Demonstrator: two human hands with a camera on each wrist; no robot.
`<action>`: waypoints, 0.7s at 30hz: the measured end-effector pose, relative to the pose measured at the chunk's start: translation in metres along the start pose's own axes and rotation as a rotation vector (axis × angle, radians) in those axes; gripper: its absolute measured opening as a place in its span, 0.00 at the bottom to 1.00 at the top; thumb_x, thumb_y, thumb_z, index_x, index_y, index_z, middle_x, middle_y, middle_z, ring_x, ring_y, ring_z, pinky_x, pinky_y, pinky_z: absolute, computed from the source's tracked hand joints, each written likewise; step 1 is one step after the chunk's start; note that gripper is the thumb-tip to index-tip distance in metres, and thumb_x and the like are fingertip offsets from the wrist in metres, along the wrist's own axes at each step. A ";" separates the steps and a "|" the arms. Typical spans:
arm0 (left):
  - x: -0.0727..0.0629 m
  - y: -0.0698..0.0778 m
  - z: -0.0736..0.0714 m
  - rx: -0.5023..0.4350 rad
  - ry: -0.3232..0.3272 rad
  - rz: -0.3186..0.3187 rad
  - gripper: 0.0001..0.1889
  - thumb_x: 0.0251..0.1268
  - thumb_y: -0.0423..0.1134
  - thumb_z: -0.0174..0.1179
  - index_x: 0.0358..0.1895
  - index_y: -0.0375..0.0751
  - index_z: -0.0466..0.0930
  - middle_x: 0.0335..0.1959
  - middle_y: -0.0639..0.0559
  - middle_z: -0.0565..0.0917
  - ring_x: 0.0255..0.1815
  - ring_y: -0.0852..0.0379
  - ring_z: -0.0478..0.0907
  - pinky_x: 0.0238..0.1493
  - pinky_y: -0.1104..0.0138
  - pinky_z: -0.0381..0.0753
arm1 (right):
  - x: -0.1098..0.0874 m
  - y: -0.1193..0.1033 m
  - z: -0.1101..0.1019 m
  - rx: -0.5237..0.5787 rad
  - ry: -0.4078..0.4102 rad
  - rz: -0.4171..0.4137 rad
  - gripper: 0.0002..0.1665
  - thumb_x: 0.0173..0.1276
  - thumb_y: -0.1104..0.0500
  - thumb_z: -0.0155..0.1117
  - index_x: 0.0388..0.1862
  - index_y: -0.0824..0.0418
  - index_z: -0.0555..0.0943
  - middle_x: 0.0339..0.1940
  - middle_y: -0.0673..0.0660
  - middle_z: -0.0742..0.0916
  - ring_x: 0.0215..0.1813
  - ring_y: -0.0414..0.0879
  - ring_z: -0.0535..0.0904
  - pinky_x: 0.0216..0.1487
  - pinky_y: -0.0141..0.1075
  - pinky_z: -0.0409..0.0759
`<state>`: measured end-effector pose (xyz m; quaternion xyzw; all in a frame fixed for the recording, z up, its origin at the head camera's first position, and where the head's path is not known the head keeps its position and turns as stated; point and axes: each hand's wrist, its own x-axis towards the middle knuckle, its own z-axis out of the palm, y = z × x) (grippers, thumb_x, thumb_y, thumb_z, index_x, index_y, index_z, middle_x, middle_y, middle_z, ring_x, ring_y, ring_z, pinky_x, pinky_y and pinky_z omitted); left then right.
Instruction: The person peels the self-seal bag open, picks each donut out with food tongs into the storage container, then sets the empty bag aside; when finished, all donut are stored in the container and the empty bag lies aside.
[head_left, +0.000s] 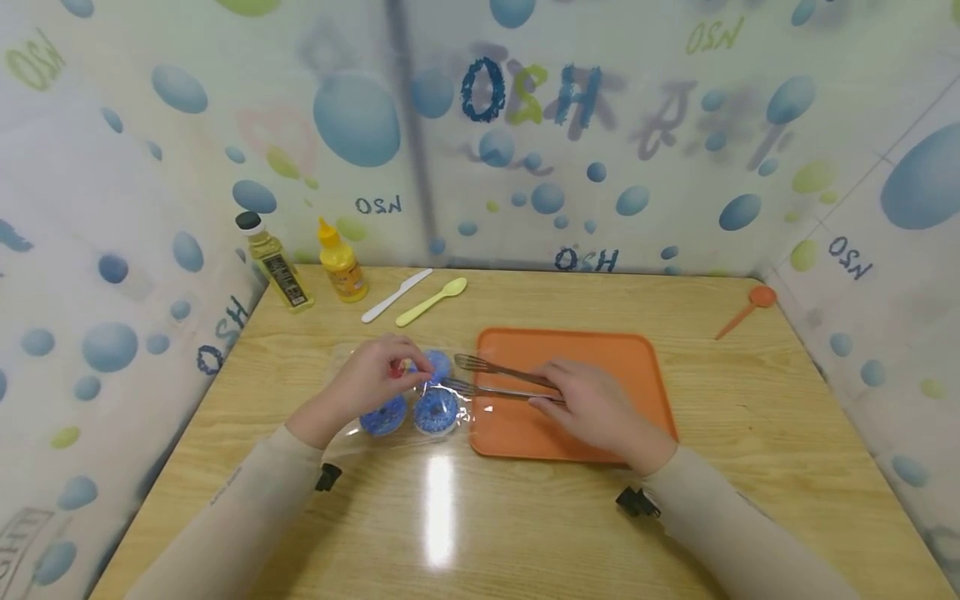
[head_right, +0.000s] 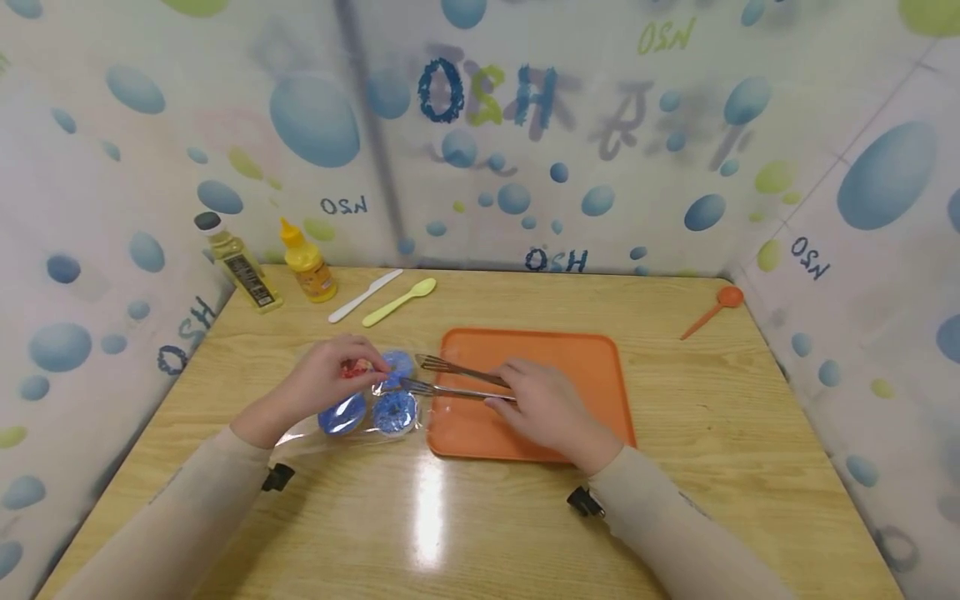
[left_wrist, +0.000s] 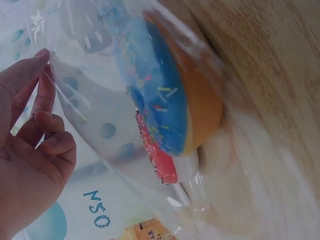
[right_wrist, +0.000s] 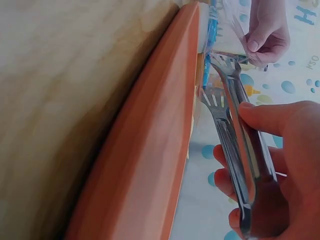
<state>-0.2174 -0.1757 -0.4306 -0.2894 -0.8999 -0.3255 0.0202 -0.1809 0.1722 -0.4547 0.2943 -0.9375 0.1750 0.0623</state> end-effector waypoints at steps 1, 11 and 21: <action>0.000 0.000 0.000 0.002 0.000 0.001 0.03 0.63 0.39 0.74 0.38 0.48 0.91 0.34 0.58 0.86 0.27 0.55 0.71 0.31 0.67 0.70 | 0.002 -0.001 0.000 0.005 -0.004 0.003 0.22 0.72 0.45 0.70 0.59 0.53 0.84 0.39 0.49 0.85 0.27 0.37 0.69 0.29 0.33 0.69; 0.000 -0.005 0.001 0.003 -0.004 -0.011 0.02 0.64 0.38 0.73 0.37 0.50 0.90 0.36 0.59 0.86 0.28 0.59 0.71 0.31 0.67 0.73 | 0.019 -0.006 0.003 -0.038 -0.001 -0.014 0.24 0.71 0.44 0.71 0.59 0.55 0.84 0.45 0.50 0.86 0.32 0.40 0.73 0.33 0.37 0.73; 0.000 -0.005 0.001 0.000 0.035 -0.001 0.02 0.64 0.38 0.73 0.38 0.48 0.91 0.37 0.58 0.87 0.27 0.60 0.69 0.29 0.68 0.71 | 0.023 0.000 0.005 0.026 -0.032 -0.001 0.24 0.71 0.44 0.71 0.61 0.53 0.83 0.45 0.50 0.86 0.33 0.40 0.74 0.35 0.38 0.75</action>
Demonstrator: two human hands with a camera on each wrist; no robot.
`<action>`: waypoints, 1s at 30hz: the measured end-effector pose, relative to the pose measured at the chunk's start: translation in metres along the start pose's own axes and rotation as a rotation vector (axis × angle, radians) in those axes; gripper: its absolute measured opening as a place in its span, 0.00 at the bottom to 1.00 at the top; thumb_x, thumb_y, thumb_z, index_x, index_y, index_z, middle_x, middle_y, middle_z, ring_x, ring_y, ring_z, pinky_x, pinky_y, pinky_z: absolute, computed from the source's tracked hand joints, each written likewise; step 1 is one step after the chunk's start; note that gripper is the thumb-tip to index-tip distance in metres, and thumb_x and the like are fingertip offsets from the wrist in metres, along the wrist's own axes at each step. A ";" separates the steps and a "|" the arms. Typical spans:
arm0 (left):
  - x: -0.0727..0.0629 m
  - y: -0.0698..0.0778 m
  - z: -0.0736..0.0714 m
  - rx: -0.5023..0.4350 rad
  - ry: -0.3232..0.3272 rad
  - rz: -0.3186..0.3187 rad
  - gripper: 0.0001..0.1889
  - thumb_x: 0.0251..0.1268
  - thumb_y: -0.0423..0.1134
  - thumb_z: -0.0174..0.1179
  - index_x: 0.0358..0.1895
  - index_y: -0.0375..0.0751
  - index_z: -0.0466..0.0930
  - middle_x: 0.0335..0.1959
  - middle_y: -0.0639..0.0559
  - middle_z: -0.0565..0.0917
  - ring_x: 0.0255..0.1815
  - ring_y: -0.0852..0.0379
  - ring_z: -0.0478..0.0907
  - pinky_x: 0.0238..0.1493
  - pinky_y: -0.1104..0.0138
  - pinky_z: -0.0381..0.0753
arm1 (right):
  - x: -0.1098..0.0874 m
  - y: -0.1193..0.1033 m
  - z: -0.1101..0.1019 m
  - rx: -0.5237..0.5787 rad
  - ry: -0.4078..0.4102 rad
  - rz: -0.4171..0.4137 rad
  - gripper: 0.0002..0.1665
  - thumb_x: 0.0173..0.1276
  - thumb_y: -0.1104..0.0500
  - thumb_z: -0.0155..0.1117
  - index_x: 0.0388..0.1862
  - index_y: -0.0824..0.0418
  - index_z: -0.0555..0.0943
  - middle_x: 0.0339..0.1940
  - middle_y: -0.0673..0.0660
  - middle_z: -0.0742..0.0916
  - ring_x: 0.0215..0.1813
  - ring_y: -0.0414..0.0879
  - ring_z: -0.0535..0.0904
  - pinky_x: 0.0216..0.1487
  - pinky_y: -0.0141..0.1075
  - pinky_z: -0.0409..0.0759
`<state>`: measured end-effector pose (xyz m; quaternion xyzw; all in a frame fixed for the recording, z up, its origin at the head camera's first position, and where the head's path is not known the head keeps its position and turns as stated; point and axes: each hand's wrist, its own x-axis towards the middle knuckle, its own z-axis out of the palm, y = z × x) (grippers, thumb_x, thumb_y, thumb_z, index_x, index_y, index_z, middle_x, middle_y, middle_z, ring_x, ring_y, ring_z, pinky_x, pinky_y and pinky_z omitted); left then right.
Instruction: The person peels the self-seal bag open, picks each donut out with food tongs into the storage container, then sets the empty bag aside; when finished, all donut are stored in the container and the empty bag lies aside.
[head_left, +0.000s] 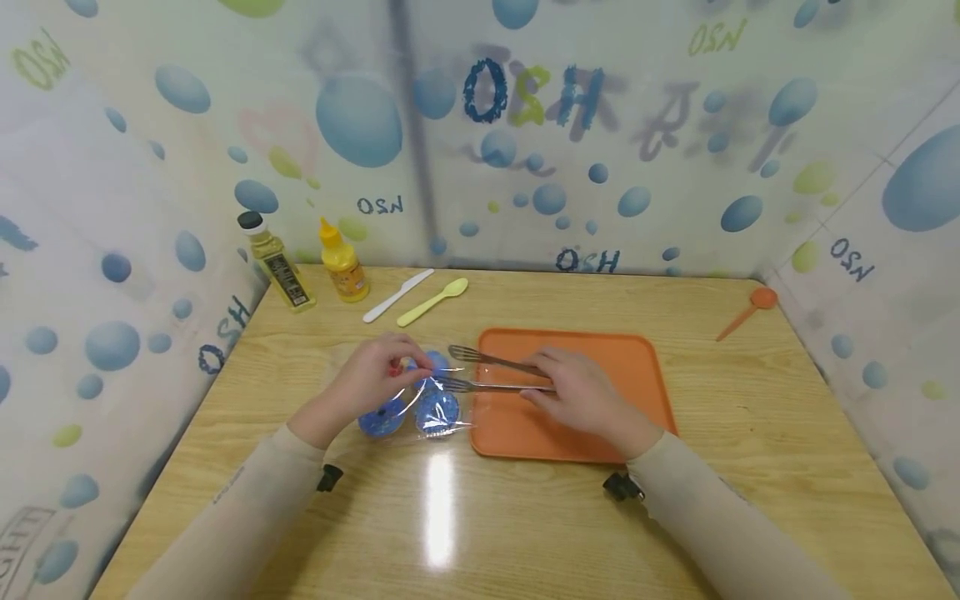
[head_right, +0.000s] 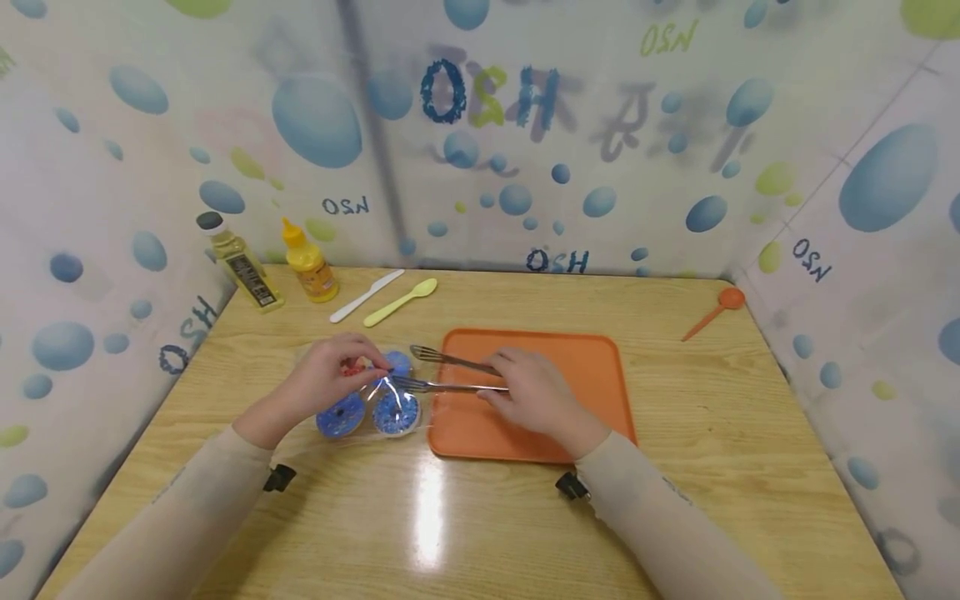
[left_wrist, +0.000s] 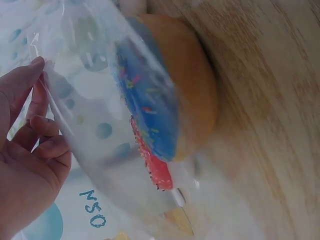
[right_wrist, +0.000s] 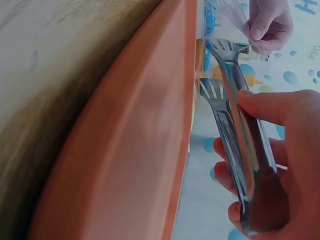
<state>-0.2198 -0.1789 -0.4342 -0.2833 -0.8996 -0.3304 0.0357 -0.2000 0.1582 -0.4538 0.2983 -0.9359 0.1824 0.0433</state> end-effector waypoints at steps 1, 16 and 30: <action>0.000 0.000 0.000 0.000 0.003 0.002 0.02 0.64 0.38 0.73 0.38 0.48 0.91 0.37 0.58 0.87 0.26 0.60 0.69 0.29 0.68 0.71 | 0.000 0.000 0.000 0.006 -0.004 -0.004 0.24 0.71 0.44 0.71 0.61 0.53 0.83 0.44 0.51 0.86 0.32 0.40 0.74 0.35 0.38 0.75; -0.003 -0.002 -0.001 -0.004 0.021 0.035 0.02 0.64 0.38 0.73 0.39 0.48 0.91 0.36 0.60 0.86 0.24 0.61 0.67 0.27 0.69 0.69 | -0.003 -0.010 0.010 -0.052 0.001 -0.029 0.21 0.73 0.45 0.69 0.58 0.53 0.84 0.45 0.48 0.86 0.37 0.41 0.77 0.38 0.39 0.79; -0.004 -0.002 0.000 0.000 0.022 0.026 0.02 0.65 0.38 0.73 0.39 0.49 0.91 0.35 0.60 0.86 0.24 0.61 0.68 0.27 0.69 0.70 | -0.002 -0.017 0.004 -0.025 0.021 -0.010 0.25 0.71 0.43 0.71 0.60 0.54 0.83 0.46 0.49 0.85 0.35 0.40 0.77 0.37 0.39 0.78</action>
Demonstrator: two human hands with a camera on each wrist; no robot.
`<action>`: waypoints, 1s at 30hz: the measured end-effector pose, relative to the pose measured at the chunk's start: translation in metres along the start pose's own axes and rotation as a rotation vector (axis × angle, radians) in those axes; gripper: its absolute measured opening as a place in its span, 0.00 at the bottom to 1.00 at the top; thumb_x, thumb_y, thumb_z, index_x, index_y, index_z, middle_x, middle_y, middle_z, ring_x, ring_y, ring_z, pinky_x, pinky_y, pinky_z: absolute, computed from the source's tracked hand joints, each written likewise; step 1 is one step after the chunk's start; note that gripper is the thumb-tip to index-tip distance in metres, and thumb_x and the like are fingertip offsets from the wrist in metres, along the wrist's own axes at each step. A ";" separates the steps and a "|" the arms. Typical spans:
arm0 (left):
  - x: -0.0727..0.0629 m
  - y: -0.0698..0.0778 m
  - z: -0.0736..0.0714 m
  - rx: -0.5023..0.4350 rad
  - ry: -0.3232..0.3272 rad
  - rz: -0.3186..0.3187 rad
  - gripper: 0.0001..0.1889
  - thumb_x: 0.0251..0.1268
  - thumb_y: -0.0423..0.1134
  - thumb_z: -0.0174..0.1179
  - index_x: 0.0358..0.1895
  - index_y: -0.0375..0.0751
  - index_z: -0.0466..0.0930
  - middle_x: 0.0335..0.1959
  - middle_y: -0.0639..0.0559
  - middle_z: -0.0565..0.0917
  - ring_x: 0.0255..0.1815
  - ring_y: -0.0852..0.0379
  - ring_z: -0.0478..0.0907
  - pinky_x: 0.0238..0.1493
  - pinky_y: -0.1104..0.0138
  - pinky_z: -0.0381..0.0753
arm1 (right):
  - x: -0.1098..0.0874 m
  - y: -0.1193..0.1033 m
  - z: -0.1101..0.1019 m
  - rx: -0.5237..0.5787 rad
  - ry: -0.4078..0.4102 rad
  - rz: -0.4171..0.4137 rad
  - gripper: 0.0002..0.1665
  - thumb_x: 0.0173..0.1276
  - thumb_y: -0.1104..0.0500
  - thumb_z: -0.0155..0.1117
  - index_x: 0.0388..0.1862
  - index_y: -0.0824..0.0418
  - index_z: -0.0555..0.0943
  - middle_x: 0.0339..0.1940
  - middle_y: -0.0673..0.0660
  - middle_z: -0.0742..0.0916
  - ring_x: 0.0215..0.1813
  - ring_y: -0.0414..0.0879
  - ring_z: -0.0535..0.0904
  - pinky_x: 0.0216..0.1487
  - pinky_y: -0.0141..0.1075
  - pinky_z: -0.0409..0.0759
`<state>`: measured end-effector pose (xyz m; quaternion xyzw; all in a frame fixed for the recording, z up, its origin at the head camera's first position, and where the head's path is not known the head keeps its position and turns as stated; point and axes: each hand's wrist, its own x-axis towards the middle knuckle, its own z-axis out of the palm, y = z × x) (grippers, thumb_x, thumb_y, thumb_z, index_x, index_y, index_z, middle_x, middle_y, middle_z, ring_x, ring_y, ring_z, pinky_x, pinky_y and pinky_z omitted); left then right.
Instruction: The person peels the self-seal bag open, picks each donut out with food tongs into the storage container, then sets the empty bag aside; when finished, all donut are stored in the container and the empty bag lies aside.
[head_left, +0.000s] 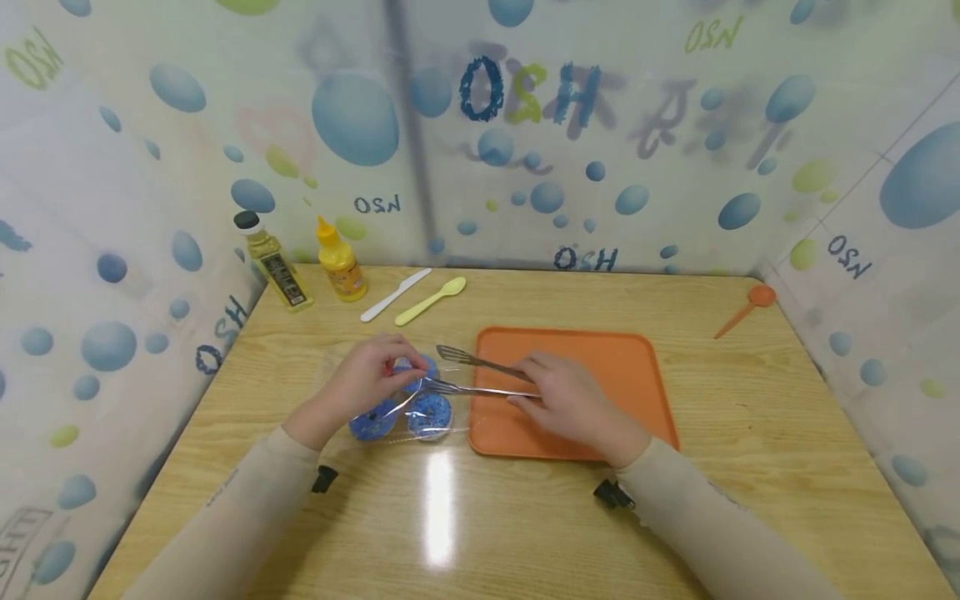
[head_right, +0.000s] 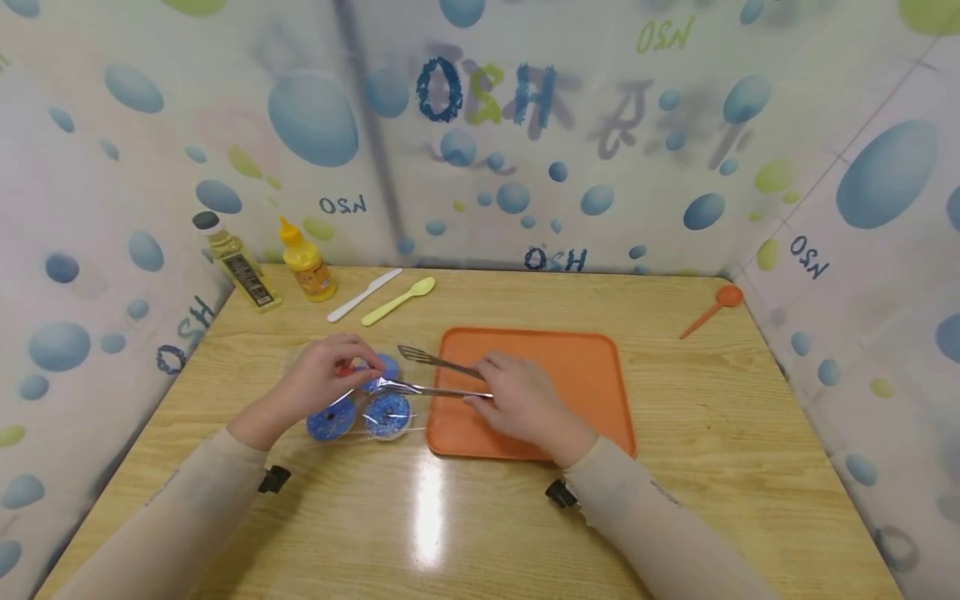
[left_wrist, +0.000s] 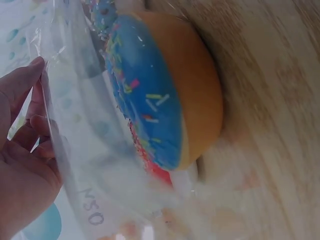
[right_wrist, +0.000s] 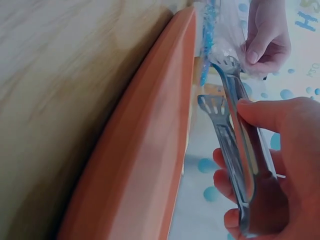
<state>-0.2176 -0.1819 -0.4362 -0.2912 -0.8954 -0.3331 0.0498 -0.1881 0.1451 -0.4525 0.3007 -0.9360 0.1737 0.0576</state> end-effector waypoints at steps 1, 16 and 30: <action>0.000 0.000 0.000 -0.005 -0.001 0.000 0.02 0.65 0.38 0.73 0.39 0.48 0.91 0.35 0.60 0.86 0.25 0.61 0.68 0.27 0.68 0.70 | 0.001 -0.002 0.000 0.003 -0.007 0.003 0.25 0.71 0.43 0.71 0.60 0.55 0.83 0.46 0.50 0.85 0.35 0.40 0.77 0.37 0.39 0.78; 0.001 -0.001 0.004 -0.032 0.000 0.012 0.02 0.63 0.36 0.74 0.38 0.47 0.91 0.37 0.59 0.88 0.27 0.56 0.72 0.30 0.68 0.72 | 0.012 -0.007 0.008 0.095 -0.107 0.024 0.26 0.74 0.40 0.65 0.60 0.55 0.83 0.41 0.48 0.85 0.32 0.38 0.75 0.35 0.34 0.76; -0.001 -0.003 0.000 -0.006 -0.013 -0.022 0.03 0.64 0.38 0.73 0.38 0.52 0.91 0.38 0.59 0.88 0.27 0.61 0.71 0.30 0.68 0.73 | 0.009 -0.001 0.015 0.252 -0.019 0.044 0.14 0.75 0.49 0.67 0.53 0.55 0.85 0.42 0.47 0.85 0.37 0.41 0.76 0.40 0.37 0.77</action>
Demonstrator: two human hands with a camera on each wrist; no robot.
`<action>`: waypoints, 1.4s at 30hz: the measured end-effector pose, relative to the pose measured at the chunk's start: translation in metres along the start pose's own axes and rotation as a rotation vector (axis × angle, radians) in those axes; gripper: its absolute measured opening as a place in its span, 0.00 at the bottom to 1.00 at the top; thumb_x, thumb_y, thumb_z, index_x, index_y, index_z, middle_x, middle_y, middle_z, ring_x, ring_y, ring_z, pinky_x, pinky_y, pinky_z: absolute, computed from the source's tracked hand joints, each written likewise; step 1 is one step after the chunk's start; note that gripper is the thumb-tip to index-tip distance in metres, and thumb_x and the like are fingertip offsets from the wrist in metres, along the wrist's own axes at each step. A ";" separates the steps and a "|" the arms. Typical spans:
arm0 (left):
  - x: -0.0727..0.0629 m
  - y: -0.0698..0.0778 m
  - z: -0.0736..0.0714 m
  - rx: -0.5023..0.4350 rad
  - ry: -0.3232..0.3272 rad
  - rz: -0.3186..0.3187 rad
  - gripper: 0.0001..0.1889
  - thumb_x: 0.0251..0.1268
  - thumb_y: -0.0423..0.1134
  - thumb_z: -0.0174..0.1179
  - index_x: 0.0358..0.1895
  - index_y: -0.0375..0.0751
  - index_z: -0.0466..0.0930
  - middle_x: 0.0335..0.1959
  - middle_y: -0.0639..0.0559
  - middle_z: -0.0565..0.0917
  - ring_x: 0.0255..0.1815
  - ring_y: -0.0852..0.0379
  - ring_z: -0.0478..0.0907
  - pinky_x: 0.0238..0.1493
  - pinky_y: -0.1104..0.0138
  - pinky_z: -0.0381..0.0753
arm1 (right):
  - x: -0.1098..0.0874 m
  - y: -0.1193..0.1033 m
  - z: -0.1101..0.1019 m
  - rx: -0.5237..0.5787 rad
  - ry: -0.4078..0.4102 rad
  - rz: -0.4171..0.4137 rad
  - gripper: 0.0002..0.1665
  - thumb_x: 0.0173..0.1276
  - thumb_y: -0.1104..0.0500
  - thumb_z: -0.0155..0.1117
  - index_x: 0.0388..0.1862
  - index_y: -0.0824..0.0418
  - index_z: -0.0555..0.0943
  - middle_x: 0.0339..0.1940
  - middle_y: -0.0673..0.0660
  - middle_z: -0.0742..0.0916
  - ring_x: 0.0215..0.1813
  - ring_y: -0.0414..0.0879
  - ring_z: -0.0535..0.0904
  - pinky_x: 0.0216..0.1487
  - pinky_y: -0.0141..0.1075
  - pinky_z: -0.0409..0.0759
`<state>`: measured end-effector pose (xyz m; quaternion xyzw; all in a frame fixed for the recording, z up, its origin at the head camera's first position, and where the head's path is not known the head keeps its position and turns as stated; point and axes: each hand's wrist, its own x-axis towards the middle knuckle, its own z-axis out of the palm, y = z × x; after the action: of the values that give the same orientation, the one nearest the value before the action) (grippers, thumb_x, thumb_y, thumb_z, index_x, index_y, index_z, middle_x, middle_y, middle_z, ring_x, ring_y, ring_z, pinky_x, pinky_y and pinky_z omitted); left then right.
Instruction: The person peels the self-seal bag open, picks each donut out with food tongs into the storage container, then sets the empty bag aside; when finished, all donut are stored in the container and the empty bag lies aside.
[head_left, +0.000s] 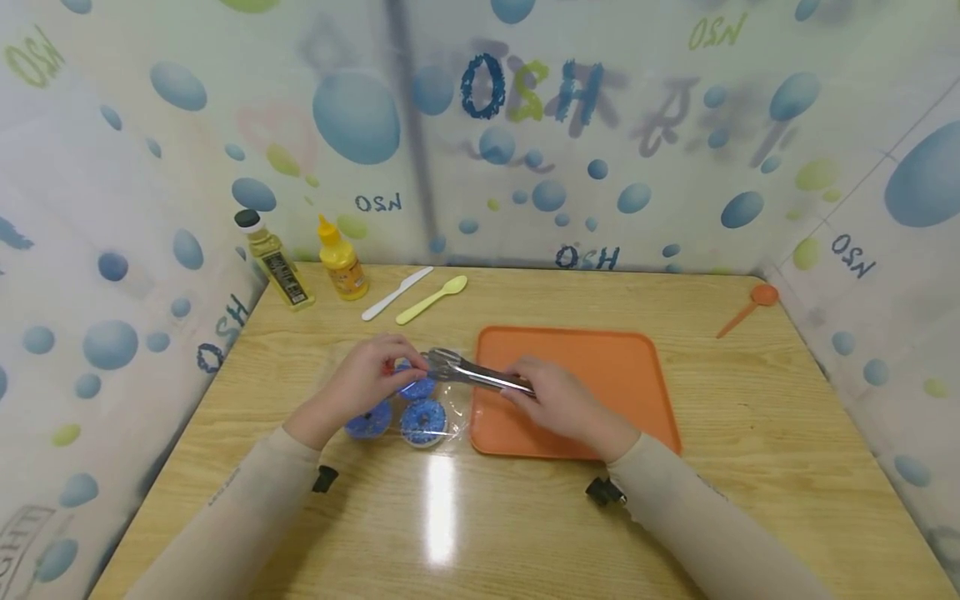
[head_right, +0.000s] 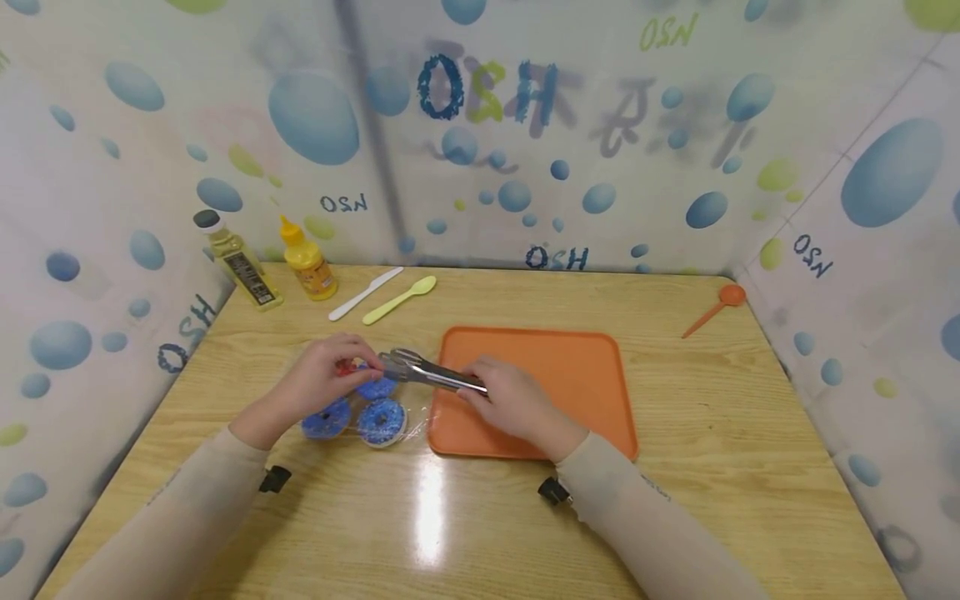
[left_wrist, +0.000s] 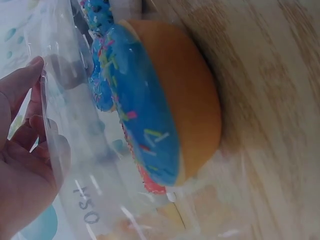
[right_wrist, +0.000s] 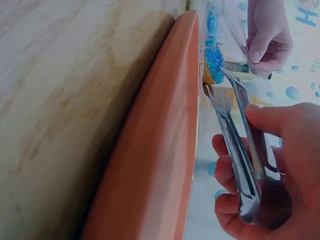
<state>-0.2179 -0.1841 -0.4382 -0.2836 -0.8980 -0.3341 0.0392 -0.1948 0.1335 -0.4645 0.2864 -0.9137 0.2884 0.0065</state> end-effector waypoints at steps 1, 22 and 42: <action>0.000 0.000 0.000 -0.002 0.000 -0.001 0.03 0.64 0.38 0.73 0.38 0.51 0.91 0.38 0.59 0.88 0.27 0.61 0.71 0.30 0.68 0.73 | 0.000 -0.001 -0.001 -0.005 -0.003 0.002 0.15 0.75 0.49 0.67 0.53 0.55 0.85 0.42 0.47 0.85 0.37 0.40 0.76 0.40 0.36 0.77; 0.000 -0.002 0.002 -0.018 0.009 0.021 0.03 0.63 0.37 0.73 0.39 0.47 0.91 0.38 0.59 0.88 0.27 0.61 0.70 0.30 0.68 0.72 | 0.003 -0.016 -0.002 -0.079 -0.103 0.028 0.30 0.73 0.39 0.67 0.64 0.55 0.80 0.48 0.53 0.84 0.39 0.41 0.77 0.41 0.39 0.80; -0.001 0.001 0.001 0.001 0.003 -0.009 0.03 0.65 0.39 0.72 0.40 0.51 0.91 0.41 0.58 0.88 0.28 0.61 0.70 0.30 0.68 0.73 | -0.001 -0.009 0.005 -0.089 -0.067 -0.030 0.24 0.77 0.44 0.63 0.61 0.59 0.81 0.44 0.51 0.83 0.34 0.40 0.74 0.34 0.34 0.76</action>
<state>-0.2169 -0.1835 -0.4386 -0.2790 -0.8994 -0.3341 0.0393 -0.1884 0.1257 -0.4640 0.3087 -0.9210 0.2375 -0.0070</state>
